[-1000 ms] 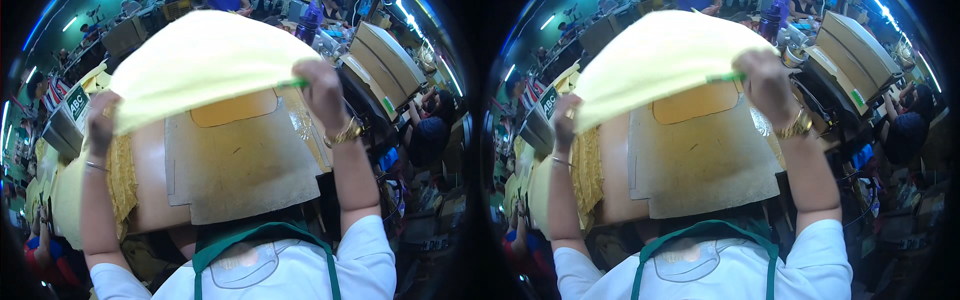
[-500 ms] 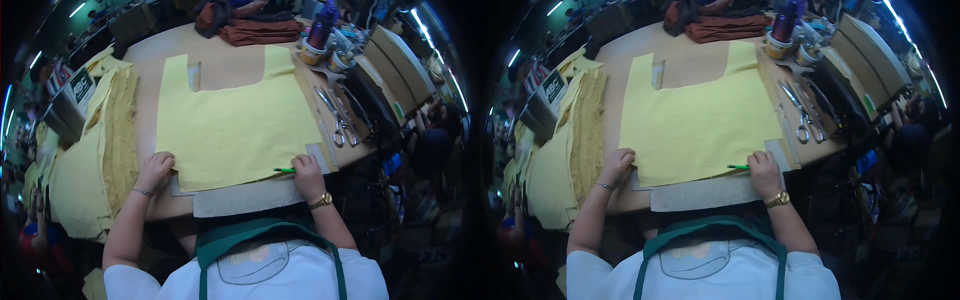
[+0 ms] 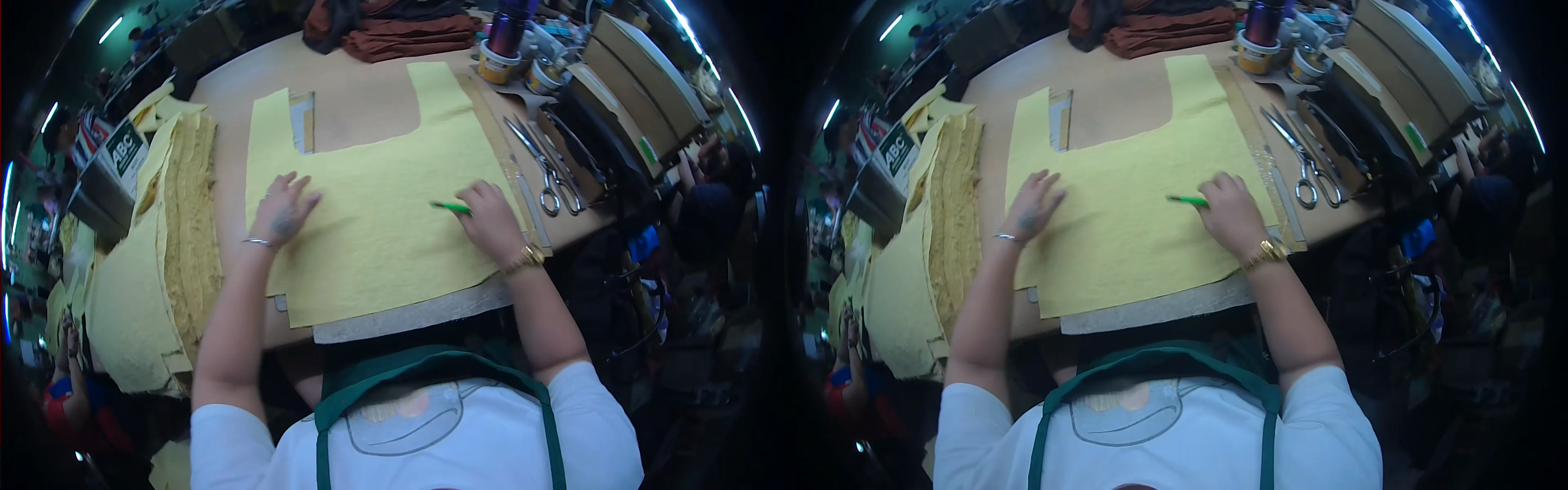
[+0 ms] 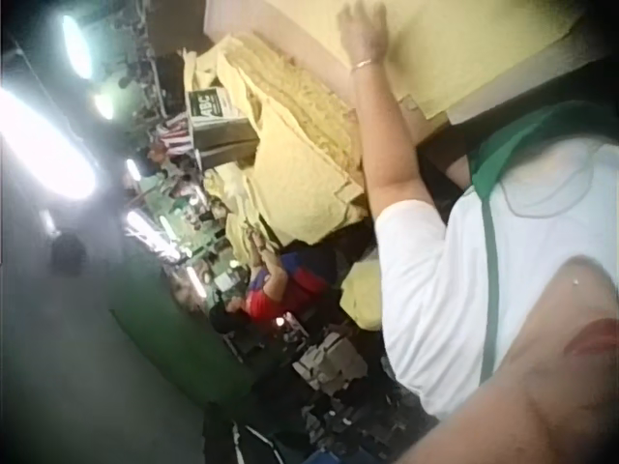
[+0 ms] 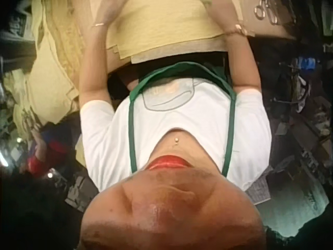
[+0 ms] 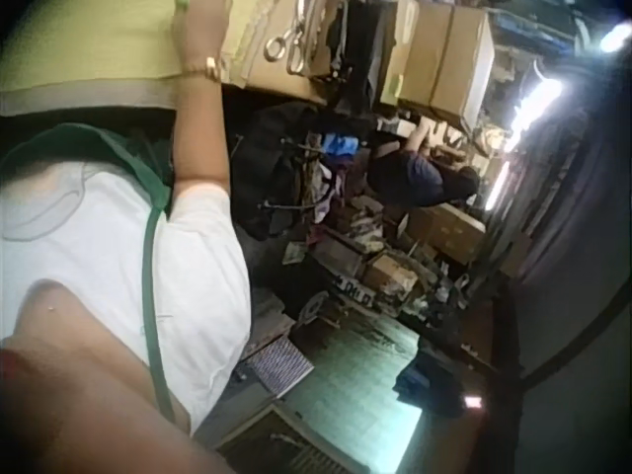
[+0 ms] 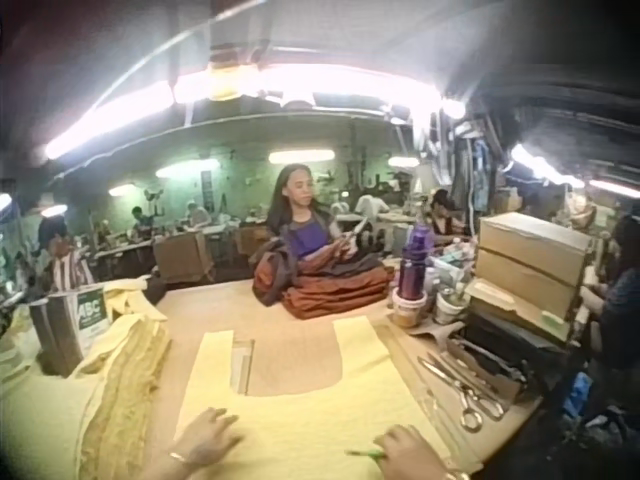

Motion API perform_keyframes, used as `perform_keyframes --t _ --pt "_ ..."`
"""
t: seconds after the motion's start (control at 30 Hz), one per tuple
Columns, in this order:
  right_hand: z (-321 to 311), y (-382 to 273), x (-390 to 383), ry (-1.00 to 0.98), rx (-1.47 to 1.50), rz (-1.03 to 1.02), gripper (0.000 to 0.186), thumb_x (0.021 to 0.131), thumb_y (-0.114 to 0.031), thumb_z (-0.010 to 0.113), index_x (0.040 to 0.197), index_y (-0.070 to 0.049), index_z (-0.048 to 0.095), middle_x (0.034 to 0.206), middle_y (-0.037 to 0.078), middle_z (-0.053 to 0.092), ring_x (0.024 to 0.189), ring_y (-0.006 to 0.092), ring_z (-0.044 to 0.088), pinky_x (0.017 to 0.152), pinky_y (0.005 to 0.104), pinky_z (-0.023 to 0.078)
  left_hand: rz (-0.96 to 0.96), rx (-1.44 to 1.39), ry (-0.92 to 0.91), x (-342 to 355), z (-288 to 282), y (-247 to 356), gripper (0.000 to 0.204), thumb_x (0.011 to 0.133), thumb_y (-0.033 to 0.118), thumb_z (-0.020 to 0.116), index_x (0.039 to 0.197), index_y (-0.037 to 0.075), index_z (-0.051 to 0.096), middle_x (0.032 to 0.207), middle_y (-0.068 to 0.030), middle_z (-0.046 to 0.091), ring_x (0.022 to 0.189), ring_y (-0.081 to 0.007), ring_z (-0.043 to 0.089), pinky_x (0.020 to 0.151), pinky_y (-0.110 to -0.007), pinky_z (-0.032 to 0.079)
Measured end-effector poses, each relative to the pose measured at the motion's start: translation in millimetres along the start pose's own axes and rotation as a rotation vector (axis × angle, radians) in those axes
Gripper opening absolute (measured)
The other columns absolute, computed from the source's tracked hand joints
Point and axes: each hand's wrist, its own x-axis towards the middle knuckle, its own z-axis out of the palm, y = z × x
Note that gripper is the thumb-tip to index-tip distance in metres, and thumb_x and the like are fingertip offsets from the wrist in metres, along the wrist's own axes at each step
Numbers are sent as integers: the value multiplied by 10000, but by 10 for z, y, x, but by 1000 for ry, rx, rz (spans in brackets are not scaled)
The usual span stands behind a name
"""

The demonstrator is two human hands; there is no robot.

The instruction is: The person traces a template onto a piece of yellow material with a green pencil and then cuts the material with shears.

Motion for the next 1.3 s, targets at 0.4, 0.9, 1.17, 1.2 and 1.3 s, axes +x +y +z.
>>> perform_keyframes --t 0.4,0.9,1.17,1.2,1.3 --pt "898 878 1611 -224 -195 330 193 813 -128 433 928 -80 579 979 102 531 983 252 493 814 422 403 -234 386 -39 113 574 565 722 769 597 420 1342 196 241 1411 -113 133 1307 -302 69 952 -619 125" --pt "737 1091 1742 -92 42 316 206 814 -128 446 957 -95 590 1020 148 511 994 308 490 812 426 398 -231 387 -31 175 578 532 721 757 581 450 1335 197 257 1408 -103 139 1303 -301 82 954 -610 126" --pt "-292 1207 160 -55 -163 601 262 733 -221 598 851 13 595 806 215 588 756 353 572 693 414 450 -257 366 -43 178 567 492 727 752 615 428 1340 230 243 1413 -86 142 1309 -280 76 971 -592 128" --pt "-306 1159 81 -60 -203 645 279 726 -237 604 843 17 597 826 223 586 760 359 571 704 419 452 -267 357 -27 186 559 480 727 752 615 428 1340 230 243 1413 -86 142 1309 -280 76 971 -592 128" --pt "-313 958 -21 -105 -248 718 299 727 -259 604 834 19 600 828 224 586 792 356 565 732 418 448 -257 340 -29 133 567 362 730 757 622 409 1347 237 220 1419 -66 130 1312 -262 72 974 -596 123"
